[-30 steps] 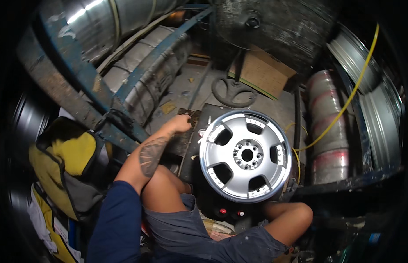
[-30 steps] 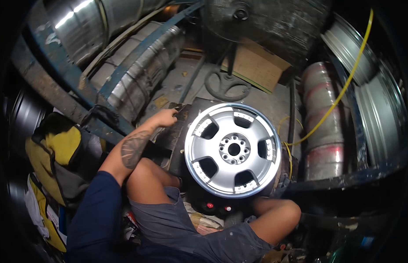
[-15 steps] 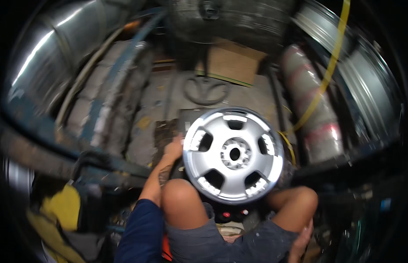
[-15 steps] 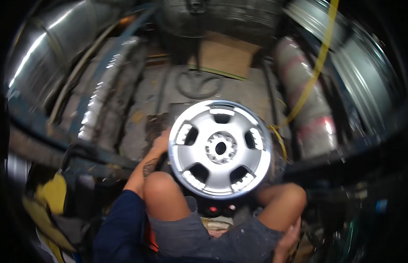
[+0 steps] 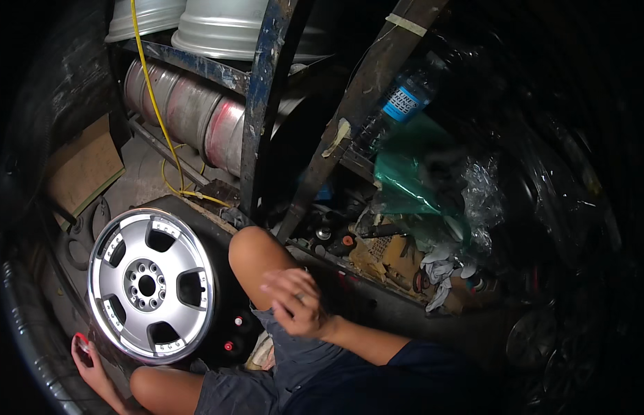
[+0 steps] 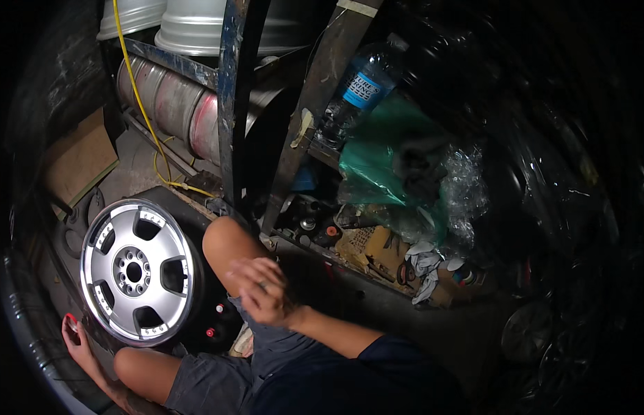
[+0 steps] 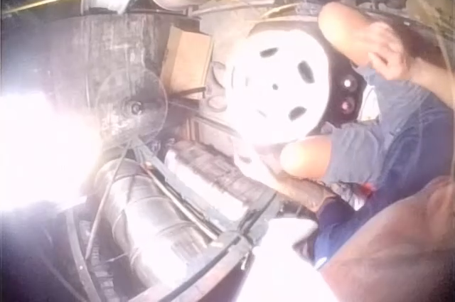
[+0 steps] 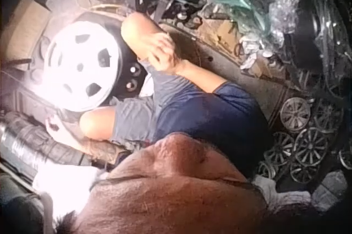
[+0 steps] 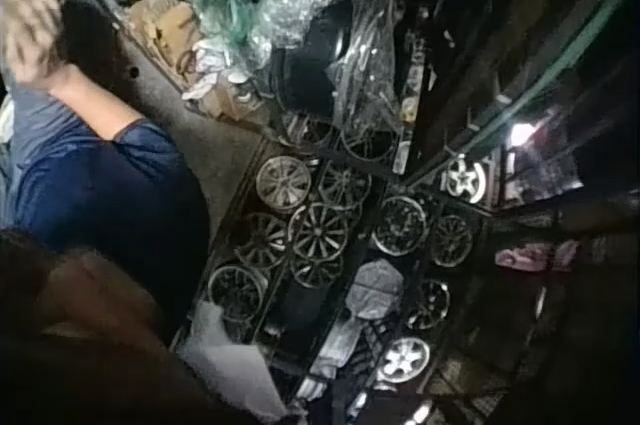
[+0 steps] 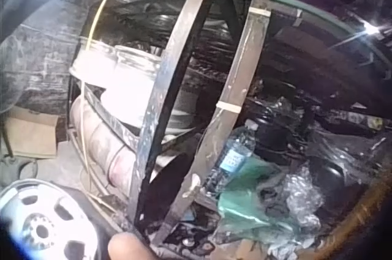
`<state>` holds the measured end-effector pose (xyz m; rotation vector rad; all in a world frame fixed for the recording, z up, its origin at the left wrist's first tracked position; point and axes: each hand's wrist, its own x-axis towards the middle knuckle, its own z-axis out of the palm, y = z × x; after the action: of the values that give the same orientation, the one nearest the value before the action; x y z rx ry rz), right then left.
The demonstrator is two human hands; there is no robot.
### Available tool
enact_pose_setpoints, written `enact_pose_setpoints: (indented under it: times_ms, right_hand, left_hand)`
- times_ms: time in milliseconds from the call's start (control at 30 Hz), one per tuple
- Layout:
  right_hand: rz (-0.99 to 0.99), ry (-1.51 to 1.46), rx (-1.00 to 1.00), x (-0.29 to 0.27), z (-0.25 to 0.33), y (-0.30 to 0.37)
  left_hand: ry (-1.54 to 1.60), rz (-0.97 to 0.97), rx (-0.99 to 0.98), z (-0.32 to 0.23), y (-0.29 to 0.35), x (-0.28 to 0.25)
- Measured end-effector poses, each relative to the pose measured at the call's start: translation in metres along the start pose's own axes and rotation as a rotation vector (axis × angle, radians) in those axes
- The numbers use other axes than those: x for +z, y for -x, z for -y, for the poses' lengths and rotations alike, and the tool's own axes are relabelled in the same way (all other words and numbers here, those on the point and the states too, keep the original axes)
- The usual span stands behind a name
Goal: Painting the detail trim on a wheel rim and then wrapping it in plastic for protection.
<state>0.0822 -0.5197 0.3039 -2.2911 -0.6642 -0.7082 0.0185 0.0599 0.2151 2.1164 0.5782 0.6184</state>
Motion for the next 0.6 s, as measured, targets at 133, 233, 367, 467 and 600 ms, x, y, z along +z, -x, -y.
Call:
enact_pose_setpoints:
  times_ms: [133, 233, 367, 467, 600]
  right_hand:
    - [0.040, -0.460, 0.019, 0.008, 0.042, -0.022]
    - [-0.012, -0.147, -0.103, -0.004, -0.001, -0.003]
    - [-0.149, 0.151, 0.680, -0.093, -0.130, 0.028]
    - [0.071, 0.656, 0.770, -0.183, -0.197, 0.106]
    - [0.106, -0.655, 0.967, -0.159, -0.124, 0.082]
  left_hand:
    - [0.063, 0.317, 0.327, -0.205, 0.104, 0.063]
    - [0.283, 0.528, 0.145, -0.275, 0.182, 0.117]
    - [0.358, 0.741, -0.039, -0.323, 0.211, 0.154]
    - [0.357, 0.965, 0.172, -0.358, 0.218, 0.199]
    - [0.189, 0.961, 0.548, -0.392, 0.241, 0.271]
